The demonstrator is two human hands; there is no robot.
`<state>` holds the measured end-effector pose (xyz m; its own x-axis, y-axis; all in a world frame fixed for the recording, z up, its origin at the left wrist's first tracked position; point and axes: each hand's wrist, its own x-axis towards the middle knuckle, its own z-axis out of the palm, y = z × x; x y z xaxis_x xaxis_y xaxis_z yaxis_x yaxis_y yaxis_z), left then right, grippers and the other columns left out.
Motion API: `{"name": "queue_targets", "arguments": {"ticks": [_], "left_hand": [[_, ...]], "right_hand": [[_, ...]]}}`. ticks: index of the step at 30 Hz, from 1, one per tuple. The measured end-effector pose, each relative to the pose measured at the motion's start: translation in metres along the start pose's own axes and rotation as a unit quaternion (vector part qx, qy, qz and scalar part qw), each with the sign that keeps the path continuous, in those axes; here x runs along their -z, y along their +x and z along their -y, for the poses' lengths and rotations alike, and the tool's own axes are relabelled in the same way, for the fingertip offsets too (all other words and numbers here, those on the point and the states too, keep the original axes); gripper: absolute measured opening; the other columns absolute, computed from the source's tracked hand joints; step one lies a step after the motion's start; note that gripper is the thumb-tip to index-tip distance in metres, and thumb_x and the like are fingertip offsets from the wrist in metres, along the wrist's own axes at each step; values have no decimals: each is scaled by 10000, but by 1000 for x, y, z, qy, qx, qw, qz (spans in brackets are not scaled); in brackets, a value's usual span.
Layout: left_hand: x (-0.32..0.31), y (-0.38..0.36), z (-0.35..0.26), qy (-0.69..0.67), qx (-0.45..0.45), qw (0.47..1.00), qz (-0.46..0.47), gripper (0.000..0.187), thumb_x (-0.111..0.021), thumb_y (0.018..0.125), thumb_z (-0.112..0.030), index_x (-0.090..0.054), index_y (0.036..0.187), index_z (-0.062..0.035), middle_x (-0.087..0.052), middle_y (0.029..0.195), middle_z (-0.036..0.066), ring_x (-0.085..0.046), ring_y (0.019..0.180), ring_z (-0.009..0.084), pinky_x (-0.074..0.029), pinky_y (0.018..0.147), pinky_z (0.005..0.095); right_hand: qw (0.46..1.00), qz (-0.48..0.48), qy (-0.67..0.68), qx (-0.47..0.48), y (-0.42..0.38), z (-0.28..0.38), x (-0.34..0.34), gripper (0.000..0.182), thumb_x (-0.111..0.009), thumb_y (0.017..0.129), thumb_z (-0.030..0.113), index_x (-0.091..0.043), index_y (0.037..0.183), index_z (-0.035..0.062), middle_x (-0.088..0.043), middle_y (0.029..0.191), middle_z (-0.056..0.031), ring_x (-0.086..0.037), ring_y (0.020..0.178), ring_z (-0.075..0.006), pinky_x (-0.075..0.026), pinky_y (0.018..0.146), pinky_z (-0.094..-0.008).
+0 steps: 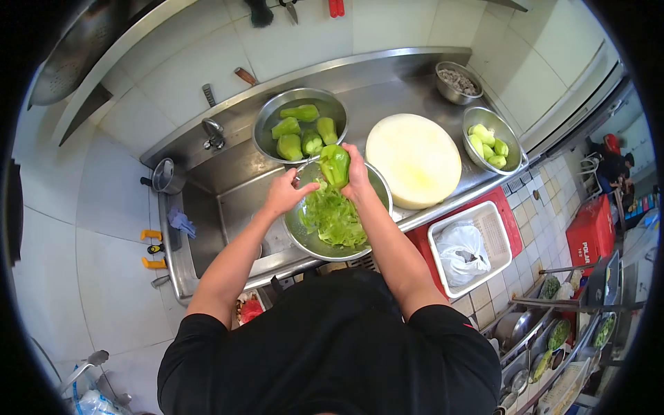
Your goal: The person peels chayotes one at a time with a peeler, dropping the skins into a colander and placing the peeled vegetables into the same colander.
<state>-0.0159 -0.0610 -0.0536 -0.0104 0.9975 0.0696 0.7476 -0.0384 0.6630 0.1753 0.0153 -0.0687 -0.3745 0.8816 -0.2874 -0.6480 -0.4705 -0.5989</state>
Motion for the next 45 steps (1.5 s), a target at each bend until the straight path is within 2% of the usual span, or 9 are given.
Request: {"name": "queue_targets", "arguments": {"ticks": [4,10,16,20,26,35,38,41,45], "left_hand": [[11,5,-7,28,-85,996,-16,467,-485,993,-474,-653,839,-67,-656,749,213,-649,759,422,-491,663,512],[41,12,-20,167,-58,978,107,488,-476,989,-494,-716,868,-87,-685,807,199,-663,797,410,-508,723,499],[20,7,-13,35,45,998,-2,526,-464,996,-508,-687,842,-57,-670,797,228,-656,787,426,-487,715,513],[9,8,-18,50,-37,998,-20,490,-465,1005,-479,-672,858,-60,-649,731,227,-647,737,442,-483,668,518],[-13,4,-20,82,-44,995,-24,501,-420,1019,-453,-702,864,-70,-666,748,241,-651,736,460,-503,693,562],[-35,-8,-29,48,32,998,-7,554,-354,1030,-457,-747,954,-74,-678,831,291,-660,815,494,-521,777,579],[-50,-26,-28,47,34,996,61,566,-344,1033,-456,-750,972,-66,-675,852,305,-656,837,502,-513,806,583],[-75,-42,-27,29,48,996,74,567,-336,1033,-447,-750,972,-65,-678,860,298,-657,858,495,-509,829,580],[-53,-36,-23,-56,-57,986,143,557,-370,1051,-392,-675,805,4,-652,752,287,-634,737,475,-462,682,555]], "right_hand": [[999,32,12,-32,-5,4,3,412,-492,961,429,-641,1071,61,-695,940,-105,-678,810,-249,-564,703,-442],[1000,1,-21,-14,-9,1,1,368,-525,960,397,-642,1070,66,-697,939,-104,-680,801,-238,-575,706,-413],[999,-42,-18,11,-15,3,-1,343,-536,962,380,-642,1064,69,-699,930,-101,-680,778,-234,-578,705,-393],[998,35,-18,-43,-21,2,-1,382,-504,964,417,-648,1051,74,-701,922,-98,-675,783,-240,-562,678,-408],[996,32,25,-74,-16,-9,-7,368,-502,962,424,-652,1036,96,-699,917,-79,-672,794,-244,-555,695,-425],[998,-34,55,11,-5,-26,-2,296,-509,960,356,-623,989,84,-674,859,-82,-652,766,-224,-552,715,-374],[995,-76,56,26,8,-34,15,342,-498,954,392,-626,997,77,-671,858,-96,-656,752,-250,-559,676,-401],[994,-58,85,-32,-8,-12,-4,406,-488,941,439,-637,1001,66,-671,862,-113,-656,729,-286,-559,625,-427],[997,-44,59,-29,-5,-1,-1,439,-494,946,445,-650,1009,40,-683,877,-118,-659,728,-294,-562,624,-432]]}}
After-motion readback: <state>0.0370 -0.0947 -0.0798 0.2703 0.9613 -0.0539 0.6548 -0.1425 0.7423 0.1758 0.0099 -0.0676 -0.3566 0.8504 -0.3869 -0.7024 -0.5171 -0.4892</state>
